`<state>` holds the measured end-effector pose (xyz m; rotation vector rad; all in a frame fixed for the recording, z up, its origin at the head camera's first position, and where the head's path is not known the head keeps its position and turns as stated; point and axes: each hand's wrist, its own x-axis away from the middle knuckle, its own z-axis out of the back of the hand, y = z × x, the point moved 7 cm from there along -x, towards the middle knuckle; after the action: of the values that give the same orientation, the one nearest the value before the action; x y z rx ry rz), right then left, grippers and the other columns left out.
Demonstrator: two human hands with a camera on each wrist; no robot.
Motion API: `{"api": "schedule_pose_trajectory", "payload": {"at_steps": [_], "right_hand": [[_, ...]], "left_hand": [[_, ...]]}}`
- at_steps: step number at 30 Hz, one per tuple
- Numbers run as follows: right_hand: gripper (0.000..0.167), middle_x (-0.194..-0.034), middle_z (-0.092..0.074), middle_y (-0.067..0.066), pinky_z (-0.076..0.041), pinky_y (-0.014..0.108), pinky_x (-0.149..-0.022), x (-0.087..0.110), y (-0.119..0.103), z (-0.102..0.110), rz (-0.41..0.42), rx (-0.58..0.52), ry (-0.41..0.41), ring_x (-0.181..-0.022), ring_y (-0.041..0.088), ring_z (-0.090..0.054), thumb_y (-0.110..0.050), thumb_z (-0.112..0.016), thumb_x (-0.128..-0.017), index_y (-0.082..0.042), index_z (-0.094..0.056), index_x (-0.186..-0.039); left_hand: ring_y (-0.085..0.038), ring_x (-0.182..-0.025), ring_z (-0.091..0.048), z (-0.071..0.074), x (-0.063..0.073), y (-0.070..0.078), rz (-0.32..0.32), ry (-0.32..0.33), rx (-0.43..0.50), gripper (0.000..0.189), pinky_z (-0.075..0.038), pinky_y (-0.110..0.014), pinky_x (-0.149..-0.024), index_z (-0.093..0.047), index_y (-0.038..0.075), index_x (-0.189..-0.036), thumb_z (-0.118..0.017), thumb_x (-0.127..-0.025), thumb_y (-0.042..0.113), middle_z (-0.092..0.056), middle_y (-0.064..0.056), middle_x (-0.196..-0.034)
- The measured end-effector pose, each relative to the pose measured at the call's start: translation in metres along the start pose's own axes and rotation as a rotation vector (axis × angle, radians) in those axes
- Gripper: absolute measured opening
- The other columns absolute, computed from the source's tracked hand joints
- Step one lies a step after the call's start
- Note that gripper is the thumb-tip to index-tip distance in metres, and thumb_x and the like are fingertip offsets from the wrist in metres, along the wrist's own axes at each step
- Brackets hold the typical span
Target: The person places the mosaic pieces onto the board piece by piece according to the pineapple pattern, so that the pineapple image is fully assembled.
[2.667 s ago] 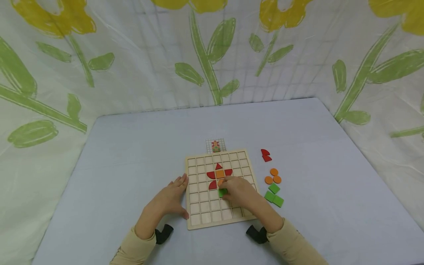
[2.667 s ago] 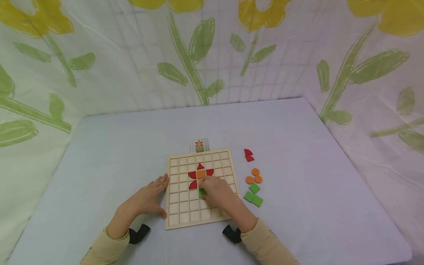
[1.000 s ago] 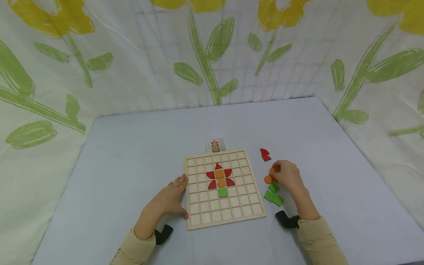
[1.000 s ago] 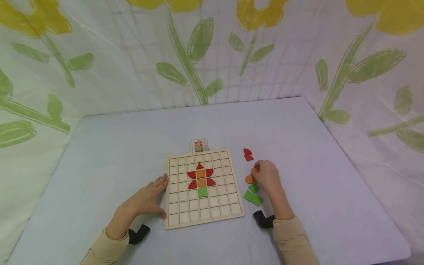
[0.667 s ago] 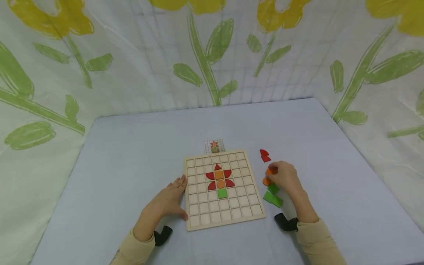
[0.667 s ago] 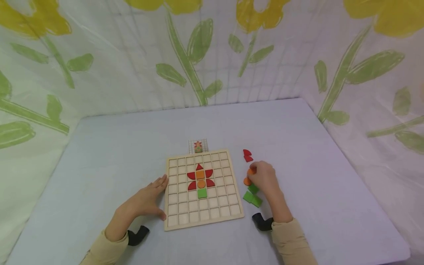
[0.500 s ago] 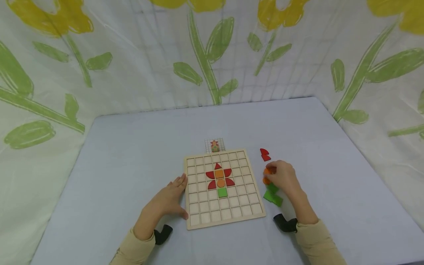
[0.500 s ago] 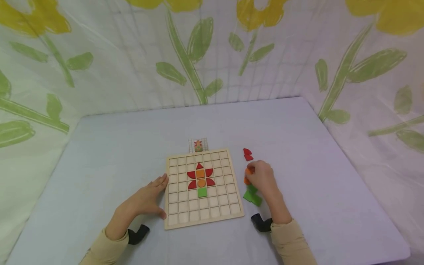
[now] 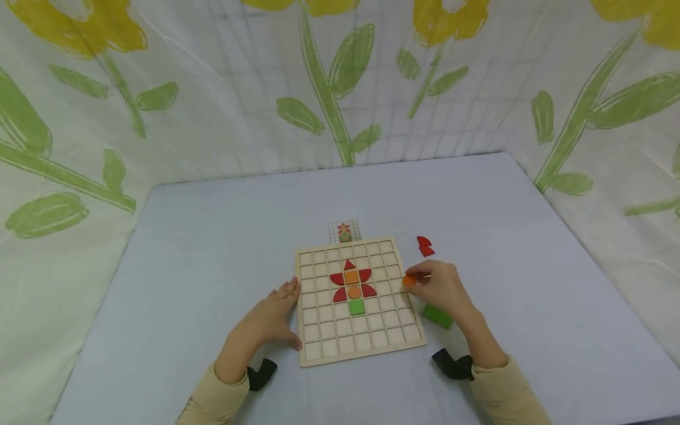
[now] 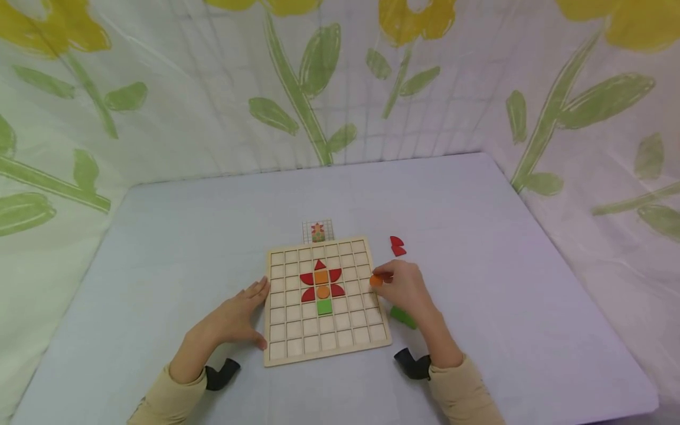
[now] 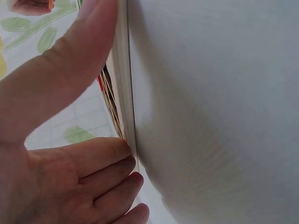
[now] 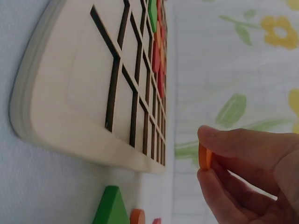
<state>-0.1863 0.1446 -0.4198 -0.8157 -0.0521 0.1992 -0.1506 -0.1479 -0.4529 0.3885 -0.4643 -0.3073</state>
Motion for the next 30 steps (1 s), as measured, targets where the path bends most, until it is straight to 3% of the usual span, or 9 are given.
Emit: {"api": "schedule_pose_trajectory", "payload": {"at_steps": [6,19,30], "right_hand": [[0.023,-0.095,-0.071,0.012,-0.059,0.037,-0.076,0.001,-0.011,-0.020,0.042,-0.059,-0.100,-0.085,0.025,-0.067,0.004,-0.078,-0.075,0.006,-0.073,-0.097],[0.019,-0.091,-0.070,0.003,-0.058,0.027,-0.072,0.002,-0.032,-0.054,0.189,0.039,-0.250,-0.084,0.019,-0.065,-0.003,-0.081,-0.077,-0.001,-0.075,-0.095],[0.012,-0.084,-0.070,0.002,-0.053,0.024,-0.068,0.000,-0.041,-0.068,0.257,0.119,-0.230,-0.079,0.017,-0.063,0.002,-0.078,-0.077,-0.001,-0.076,-0.088]], "left_hand": [[-0.041,-0.142,-0.023,0.001,-0.001,0.000,-0.002,0.006,-0.007,0.115,-0.022,-0.051,-0.116,-0.029,-0.014,-0.145,-0.093,-0.059,0.024,-0.023,-0.025,-0.155],[-0.041,-0.143,-0.023,0.001,-0.001,-0.001,0.001,0.007,-0.001,0.116,-0.022,-0.050,-0.116,-0.028,-0.014,-0.146,-0.094,-0.058,0.024,-0.022,-0.025,-0.156],[-0.041,-0.143,-0.023,0.000,-0.001,-0.001,-0.006,0.005,-0.003,0.117,-0.022,-0.050,-0.117,-0.028,-0.014,-0.146,-0.094,-0.057,0.025,-0.022,-0.025,-0.156]]}}
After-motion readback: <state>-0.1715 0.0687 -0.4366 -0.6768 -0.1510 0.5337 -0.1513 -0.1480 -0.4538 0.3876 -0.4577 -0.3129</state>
